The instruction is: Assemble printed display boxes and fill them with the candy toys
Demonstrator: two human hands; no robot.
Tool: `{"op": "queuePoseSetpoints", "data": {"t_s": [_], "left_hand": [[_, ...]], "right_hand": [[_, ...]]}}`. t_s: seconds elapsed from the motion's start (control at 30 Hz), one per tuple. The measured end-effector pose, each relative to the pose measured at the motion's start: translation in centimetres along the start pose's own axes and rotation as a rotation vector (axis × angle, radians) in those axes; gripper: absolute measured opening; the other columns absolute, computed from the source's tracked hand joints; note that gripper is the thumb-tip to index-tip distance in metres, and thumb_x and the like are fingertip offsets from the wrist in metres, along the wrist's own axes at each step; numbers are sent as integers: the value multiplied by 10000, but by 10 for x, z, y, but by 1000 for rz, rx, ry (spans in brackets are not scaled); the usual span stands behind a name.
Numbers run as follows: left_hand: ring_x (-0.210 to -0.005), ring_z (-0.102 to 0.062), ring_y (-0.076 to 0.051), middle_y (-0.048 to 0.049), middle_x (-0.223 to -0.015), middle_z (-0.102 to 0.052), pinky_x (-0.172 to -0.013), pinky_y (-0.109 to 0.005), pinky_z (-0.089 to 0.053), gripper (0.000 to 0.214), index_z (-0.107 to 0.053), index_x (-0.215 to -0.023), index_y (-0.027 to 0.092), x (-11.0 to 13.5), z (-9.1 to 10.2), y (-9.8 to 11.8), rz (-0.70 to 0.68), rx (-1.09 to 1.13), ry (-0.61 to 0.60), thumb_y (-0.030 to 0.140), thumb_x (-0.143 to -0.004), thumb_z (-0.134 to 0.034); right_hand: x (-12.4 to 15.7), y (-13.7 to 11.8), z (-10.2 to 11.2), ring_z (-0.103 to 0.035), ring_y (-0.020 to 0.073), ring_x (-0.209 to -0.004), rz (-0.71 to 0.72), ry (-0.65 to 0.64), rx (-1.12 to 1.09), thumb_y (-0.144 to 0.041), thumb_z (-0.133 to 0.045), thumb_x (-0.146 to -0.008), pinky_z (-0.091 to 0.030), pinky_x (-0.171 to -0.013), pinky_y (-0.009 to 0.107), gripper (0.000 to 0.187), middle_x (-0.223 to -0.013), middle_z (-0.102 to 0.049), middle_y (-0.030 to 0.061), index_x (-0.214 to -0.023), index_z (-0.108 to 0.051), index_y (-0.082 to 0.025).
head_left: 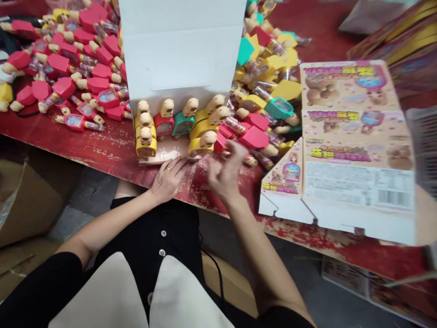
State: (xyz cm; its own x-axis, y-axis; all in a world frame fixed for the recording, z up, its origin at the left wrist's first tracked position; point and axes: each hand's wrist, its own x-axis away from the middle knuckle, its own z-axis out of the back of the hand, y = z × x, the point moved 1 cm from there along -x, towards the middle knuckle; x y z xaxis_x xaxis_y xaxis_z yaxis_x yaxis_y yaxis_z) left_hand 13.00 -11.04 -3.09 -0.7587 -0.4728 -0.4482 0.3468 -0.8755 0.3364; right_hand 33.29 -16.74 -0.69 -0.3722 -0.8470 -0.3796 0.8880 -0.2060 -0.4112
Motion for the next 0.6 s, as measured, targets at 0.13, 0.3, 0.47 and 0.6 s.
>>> {"op": "queuePoseSetpoints", "data": {"t_s": [0.13,0.3,0.47,0.6], "left_hand": [[-1523,-391,-238,-138,-1552,-506,-1248,-423,-376,496,-438,-1536,160,-30,4,15,-40,16,187,217,-1044,-421],[-1566,-315,-236,-138,-1585,-465,-1263,-425,-385,476,-469,-1503,147,-23,18,22,-68,57,225,187,-1029,-437],[-1535,-384,-265,-153,-1533,-530,-1240,-496,-404,453,-518,-1464,158,34,32,11,-91,20,150,204,-1015,-481],[-1511,-420,-317,-174,-1564,-497,-1257,-534,-372,458,-530,-1446,65,49,20,-5,-24,-172,-3,182,-1007,-473]], "right_hand": [[-35,73,25,-407,362,-1358,-254,-86,170,-268,-598,-865,-334,-1150,553,718,-1469,-401,277,-1536,-416,-91],[-48,94,60,-513,332,-1285,-272,-180,107,-363,-545,-934,-437,-1068,455,566,-1385,-501,268,-1442,-576,-117],[32,23,136,-661,269,-822,-435,-22,-255,-561,-336,-1002,-524,-690,453,523,-1126,-658,138,-1444,-502,-336],[48,-60,169,-679,257,-795,-88,-123,-229,-495,-714,-855,-514,-674,413,453,-1065,-709,69,-1291,-627,-412]]}}
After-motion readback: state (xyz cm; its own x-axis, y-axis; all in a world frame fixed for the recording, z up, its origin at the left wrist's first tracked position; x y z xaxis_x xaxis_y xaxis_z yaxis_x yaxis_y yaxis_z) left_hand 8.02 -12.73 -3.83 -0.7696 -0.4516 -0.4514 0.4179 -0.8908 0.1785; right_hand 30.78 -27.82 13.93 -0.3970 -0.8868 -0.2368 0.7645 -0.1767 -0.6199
